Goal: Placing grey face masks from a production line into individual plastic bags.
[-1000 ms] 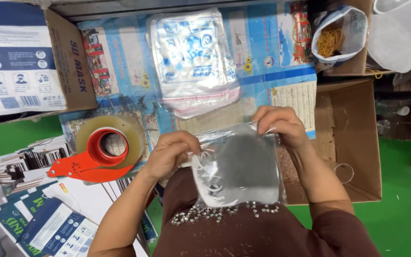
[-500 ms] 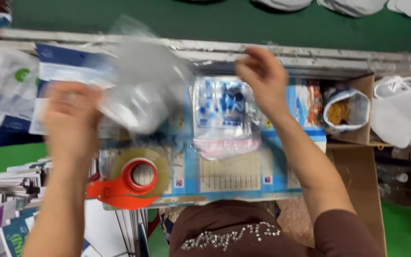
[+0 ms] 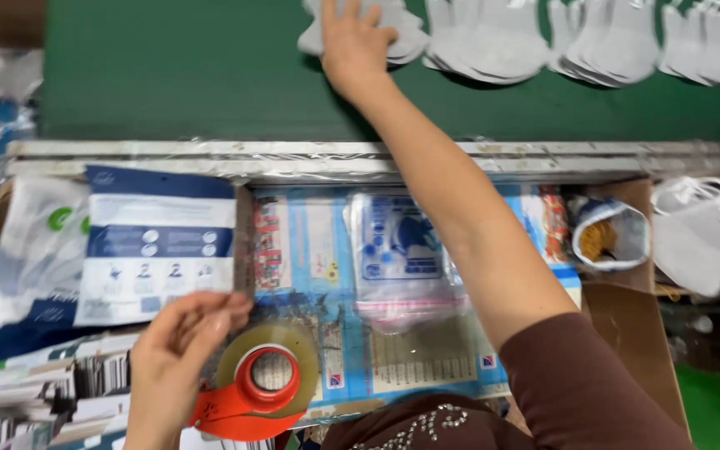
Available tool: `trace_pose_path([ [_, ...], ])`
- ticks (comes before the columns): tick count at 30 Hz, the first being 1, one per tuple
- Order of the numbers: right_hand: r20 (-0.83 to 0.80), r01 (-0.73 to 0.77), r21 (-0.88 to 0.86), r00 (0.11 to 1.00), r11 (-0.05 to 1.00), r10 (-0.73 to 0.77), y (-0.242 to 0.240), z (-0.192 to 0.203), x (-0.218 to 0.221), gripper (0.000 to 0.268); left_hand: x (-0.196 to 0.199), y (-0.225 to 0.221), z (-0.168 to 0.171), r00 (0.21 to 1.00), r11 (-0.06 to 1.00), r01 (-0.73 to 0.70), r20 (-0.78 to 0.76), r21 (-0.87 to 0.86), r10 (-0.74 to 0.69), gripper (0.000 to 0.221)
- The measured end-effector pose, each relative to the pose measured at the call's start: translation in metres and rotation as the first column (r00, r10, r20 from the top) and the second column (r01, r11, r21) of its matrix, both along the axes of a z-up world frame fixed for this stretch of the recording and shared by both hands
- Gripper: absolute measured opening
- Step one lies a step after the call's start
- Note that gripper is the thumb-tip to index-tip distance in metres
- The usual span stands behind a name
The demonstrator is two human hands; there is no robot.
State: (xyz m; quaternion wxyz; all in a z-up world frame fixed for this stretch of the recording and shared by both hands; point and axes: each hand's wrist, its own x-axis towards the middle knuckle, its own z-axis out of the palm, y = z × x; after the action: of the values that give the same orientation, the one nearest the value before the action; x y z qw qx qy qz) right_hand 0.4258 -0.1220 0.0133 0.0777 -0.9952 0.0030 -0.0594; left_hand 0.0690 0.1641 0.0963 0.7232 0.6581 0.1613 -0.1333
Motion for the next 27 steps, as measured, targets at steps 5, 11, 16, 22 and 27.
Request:
trace_pose_path([
  [5, 0.23, -0.162, -0.196, 0.951, 0.967, 0.206, -0.042, -0.009, -0.008, 0.054, -0.018, -0.015, -0.019, 0.998, 0.998, 0.02, 0.062, -0.064, -0.016, 0.034],
  [11, 0.212, -0.429, 0.736, 0.881, 0.524, 0.423, -0.058, 0.117, -0.22, 0.056, 0.002, -0.071, 0.008, 0.957, 0.984, -0.01, 0.283, -0.179, 0.061, 0.067],
  [16, 0.076, -0.222, 0.958, 0.807, 0.182, 0.585, -0.091, 0.078, -0.373, 0.058, -0.029, -0.147, -0.016, 0.999, 0.982, 0.008, 0.037, -0.188, -0.001, 0.059],
  [22, 0.019, -0.102, 0.983, 0.883, 0.154, 0.469, -0.162, 0.057, -0.464, 0.094, -0.096, -0.176, -0.089, 0.926, 0.972, 0.236, 0.299, 0.018, -0.23, 0.029],
  [27, -0.018, -0.351, 0.594, 0.894, 0.723, 0.449, -0.147, -0.033, -0.489, 0.086, -0.12, -0.191, -0.156, 0.823, 0.843, 0.536, 0.251, -0.044, -0.511, 0.068],
])
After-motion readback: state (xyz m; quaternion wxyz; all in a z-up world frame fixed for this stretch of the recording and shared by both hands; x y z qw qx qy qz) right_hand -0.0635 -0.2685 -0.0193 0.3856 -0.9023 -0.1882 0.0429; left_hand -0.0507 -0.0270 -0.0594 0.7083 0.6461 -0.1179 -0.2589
